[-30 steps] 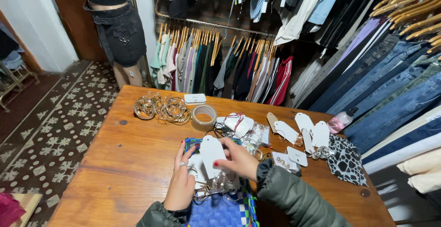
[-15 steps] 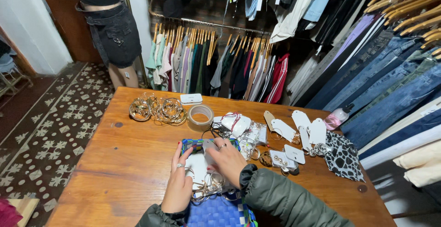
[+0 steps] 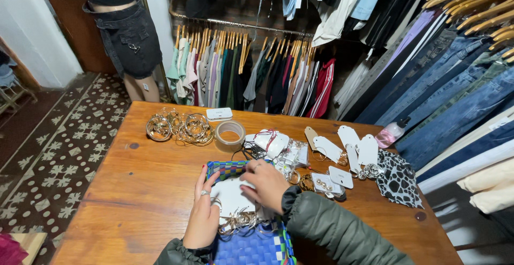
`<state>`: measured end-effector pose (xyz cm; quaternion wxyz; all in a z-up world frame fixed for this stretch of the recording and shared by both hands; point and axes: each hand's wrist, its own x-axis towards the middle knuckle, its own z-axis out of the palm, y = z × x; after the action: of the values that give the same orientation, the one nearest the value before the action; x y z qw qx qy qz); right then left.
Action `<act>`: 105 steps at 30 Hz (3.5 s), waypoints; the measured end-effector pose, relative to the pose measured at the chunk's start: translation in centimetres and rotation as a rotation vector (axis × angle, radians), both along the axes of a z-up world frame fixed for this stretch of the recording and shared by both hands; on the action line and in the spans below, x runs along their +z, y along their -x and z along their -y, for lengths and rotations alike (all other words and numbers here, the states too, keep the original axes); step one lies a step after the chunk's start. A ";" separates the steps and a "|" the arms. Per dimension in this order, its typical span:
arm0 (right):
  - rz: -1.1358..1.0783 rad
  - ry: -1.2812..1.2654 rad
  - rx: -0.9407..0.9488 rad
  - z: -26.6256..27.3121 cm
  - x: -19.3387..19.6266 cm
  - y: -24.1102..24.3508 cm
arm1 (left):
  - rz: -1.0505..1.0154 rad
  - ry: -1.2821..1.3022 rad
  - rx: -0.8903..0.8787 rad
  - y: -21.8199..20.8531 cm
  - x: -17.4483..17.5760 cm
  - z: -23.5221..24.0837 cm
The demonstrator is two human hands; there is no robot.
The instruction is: The person organizes various jewelry items on a wooden table. They pick up earrings attached to white cards and place them into a colorful woven basket. They also handle several gold-colored bangles, moving them from the table into the basket. Finally, they pick up a patterned fabric pouch and a small white box, placing them on the table.
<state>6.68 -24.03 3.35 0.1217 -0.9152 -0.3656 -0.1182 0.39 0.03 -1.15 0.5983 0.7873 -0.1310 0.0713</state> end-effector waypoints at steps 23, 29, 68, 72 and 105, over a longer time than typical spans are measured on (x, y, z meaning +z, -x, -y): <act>-0.368 0.232 -0.871 34.5 -6.5 -14.6 | -0.059 0.131 -0.032 0.4 1.2 0.2; -0.368 0.043 -0.811 34.8 -2.8 -12.0 | -0.103 0.121 -0.031 0.5 1.5 0.1; -0.480 -0.063 -0.146 -1.2 -0.3 0.5 | -0.023 0.061 -0.012 0.2 0.6 0.0; -0.466 -0.283 -0.455 2.9 5.5 -0.8 | -0.079 0.057 -0.021 0.4 1.2 -0.2; -0.275 -0.618 -0.675 12.7 10.0 0.7 | -0.115 0.087 -0.005 0.7 1.7 -0.2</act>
<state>5.95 -36.68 13.36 0.3902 -0.9109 0.0240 -0.1321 -0.33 0.18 0.52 0.6386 0.7630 -0.0951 0.0302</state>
